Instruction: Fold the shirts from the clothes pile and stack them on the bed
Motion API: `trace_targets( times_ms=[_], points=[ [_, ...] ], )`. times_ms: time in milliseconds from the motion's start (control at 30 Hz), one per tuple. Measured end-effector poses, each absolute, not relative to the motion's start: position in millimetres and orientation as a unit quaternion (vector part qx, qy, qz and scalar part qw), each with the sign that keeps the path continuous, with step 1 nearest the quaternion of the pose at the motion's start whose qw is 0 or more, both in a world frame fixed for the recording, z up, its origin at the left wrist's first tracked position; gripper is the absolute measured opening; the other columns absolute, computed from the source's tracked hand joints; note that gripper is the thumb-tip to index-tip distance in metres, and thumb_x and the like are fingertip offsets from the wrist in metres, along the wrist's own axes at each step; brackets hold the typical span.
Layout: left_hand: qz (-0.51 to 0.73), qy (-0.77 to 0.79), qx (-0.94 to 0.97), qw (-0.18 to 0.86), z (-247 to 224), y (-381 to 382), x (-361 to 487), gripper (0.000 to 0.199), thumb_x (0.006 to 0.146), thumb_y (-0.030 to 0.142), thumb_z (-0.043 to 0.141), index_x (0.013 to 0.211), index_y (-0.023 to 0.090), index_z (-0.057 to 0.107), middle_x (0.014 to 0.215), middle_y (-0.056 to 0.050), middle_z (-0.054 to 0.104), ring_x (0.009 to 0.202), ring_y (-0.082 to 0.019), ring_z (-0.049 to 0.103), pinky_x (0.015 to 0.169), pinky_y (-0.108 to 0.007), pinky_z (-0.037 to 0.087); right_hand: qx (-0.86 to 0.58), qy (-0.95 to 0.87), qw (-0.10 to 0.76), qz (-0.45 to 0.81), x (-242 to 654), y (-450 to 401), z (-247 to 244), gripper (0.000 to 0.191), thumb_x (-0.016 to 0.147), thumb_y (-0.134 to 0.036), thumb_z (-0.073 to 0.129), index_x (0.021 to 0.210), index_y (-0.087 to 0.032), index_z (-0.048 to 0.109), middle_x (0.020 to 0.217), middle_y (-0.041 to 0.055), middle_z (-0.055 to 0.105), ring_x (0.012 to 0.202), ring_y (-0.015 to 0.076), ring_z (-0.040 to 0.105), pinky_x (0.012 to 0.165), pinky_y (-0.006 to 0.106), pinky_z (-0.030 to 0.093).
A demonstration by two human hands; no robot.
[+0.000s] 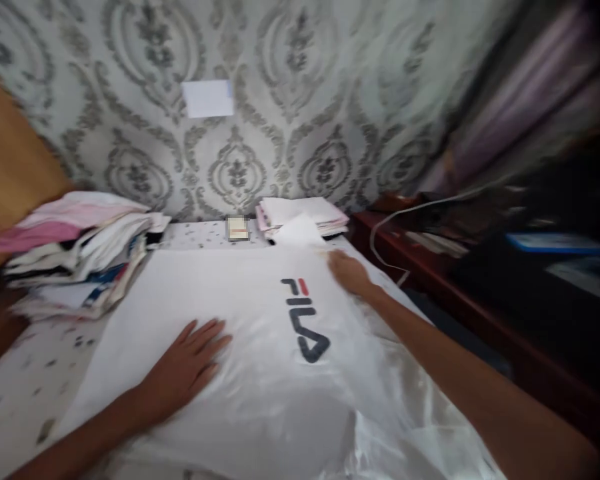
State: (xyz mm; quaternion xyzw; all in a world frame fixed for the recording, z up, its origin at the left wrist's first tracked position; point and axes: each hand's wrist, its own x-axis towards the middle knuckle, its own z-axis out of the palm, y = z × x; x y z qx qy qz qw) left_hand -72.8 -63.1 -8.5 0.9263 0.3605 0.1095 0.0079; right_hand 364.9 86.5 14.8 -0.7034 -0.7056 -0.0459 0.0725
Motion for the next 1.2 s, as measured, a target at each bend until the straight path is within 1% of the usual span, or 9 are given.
trace_targets(
  times_ms=[67, 267, 433, 533, 667, 833, 933, 1067, 1200],
  points=[
    [0.104, 0.361, 0.925, 0.066, 2, -63, -77, 0.045, 0.102, 0.031, 0.039, 0.147, 0.029, 0.046, 0.156, -0.004, 0.045, 0.144, -0.021, 0.040, 0.122, -0.044, 0.028, -0.705, -0.702, 0.079, -0.053, 368, 81, 15, 0.040, 0.098, -0.014, 0.031, 0.114, -0.001, 0.066, 0.121, 0.0295, 0.066, 0.112, 0.0317, 0.065, 0.095, 0.045, 0.047],
    [0.176, 0.558, 0.808, 0.066, 35, -54, -149, 0.039, 0.095, 0.033, 0.042, 0.130, 0.019, 0.052, 0.134, -0.013, 0.059, 0.125, -0.026, 0.054, 0.107, -0.042, 0.044, -0.612, -0.767, 0.177, -0.076, 339, 52, -1, 0.035, 0.096, -0.025, 0.041, 0.112, -0.013, 0.070, 0.130, 0.0240, 0.063, 0.125, 0.0317, 0.058, 0.104, 0.045, 0.045],
    [0.066, 0.761, 0.631, 0.134, 47, -59, -214, 0.035, 0.084, 0.054, 0.050, 0.092, 0.020, 0.056, 0.094, -0.007, 0.065, 0.088, -0.025, 0.062, 0.076, -0.035, 0.049, -0.404, -0.883, 0.226, 0.076, 221, 3, 6, 0.032, 0.095, -0.028, 0.044, 0.113, -0.021, 0.070, 0.131, 0.0137, 0.065, 0.123, 0.0272, 0.060, 0.103, 0.049, 0.049],
    [0.020, 0.772, 0.617, 0.150, 44, -67, -219, 0.033, 0.080, 0.054, 0.055, 0.081, 0.021, 0.054, 0.093, -0.006, 0.064, 0.086, -0.025, 0.061, 0.073, -0.033, 0.046, -0.276, -0.909, 0.234, 0.208, 132, -29, 20, 0.032, 0.097, -0.027, 0.045, 0.118, -0.020, 0.068, 0.133, 0.0141, 0.063, 0.124, 0.0251, 0.058, 0.106, 0.046, 0.048],
    [0.063, 0.745, 0.644, 0.163, 42, -73, -205, 0.020, 0.079, 0.040, 0.055, 0.083, 0.021, 0.055, 0.093, -0.005, 0.063, 0.089, -0.024, 0.060, 0.076, -0.032, 0.045, -0.238, -0.849, 0.216, 0.420, 46, -59, 30, 0.032, 0.097, -0.033, 0.050, 0.121, -0.018, 0.064, 0.113, 0.0112, 0.067, 0.096, 0.0194, 0.065, 0.085, 0.037, 0.055],
    [0.235, 0.659, 0.616, 0.362, 54, -79, -188, 0.029, 0.078, 0.043, 0.055, 0.094, 0.019, 0.060, 0.081, -0.001, 0.060, 0.078, -0.019, 0.056, 0.069, -0.028, 0.043, -0.327, -0.744, 0.141, 0.565, 0, -77, 35, 0.055, 0.080, -0.045, 0.074, 0.123, -0.015, 0.056, 0.099, 0.0063, 0.066, 0.082, 0.0168, 0.062, 0.075, 0.032, 0.051],
    [0.287, 0.633, 0.561, 0.450, 65, -86, -182, 0.044, 0.075, 0.042, 0.061, 0.113, 0.022, 0.063, 0.087, -0.001, 0.061, 0.080, -0.018, 0.056, 0.070, -0.026, 0.043, -0.343, -0.757, 0.112, 0.544, -8, -85, 40, 0.052, 0.069, -0.039, 0.082, 0.108, -0.018, 0.057, 0.087, 0.0009, 0.064, 0.076, 0.0167, 0.059, 0.068, 0.030, 0.046],
    [0.295, 0.638, 0.488, 0.517, 70, -89, -183, 0.056, 0.066, 0.035, 0.070, 0.120, 0.025, 0.063, 0.079, 0.002, 0.058, 0.070, -0.015, 0.055, 0.059, -0.022, 0.038, -0.319, -0.854, 0.077, 0.404, -14, -97, 40, 0.019, 0.074, -0.024, 0.071, 0.076, -0.021, 0.052, 0.072, -0.0027, 0.055, 0.067, 0.0148, 0.048, 0.062, 0.028, 0.034],
    [0.334, 0.625, 0.397, 0.584, 67, -90, -190, 0.078, 0.058, 0.031, 0.078, 0.130, 0.027, 0.049, 0.074, 0.007, 0.056, 0.060, -0.012, 0.053, 0.052, -0.021, 0.037, -0.260, -0.871, 0.127, 0.398, -19, -107, 36, 0.021, 0.072, -0.011, 0.059, 0.065, -0.021, 0.042, 0.072, -0.0028, 0.048, 0.066, 0.0128, 0.043, 0.062, 0.026, 0.031]
  ],
)
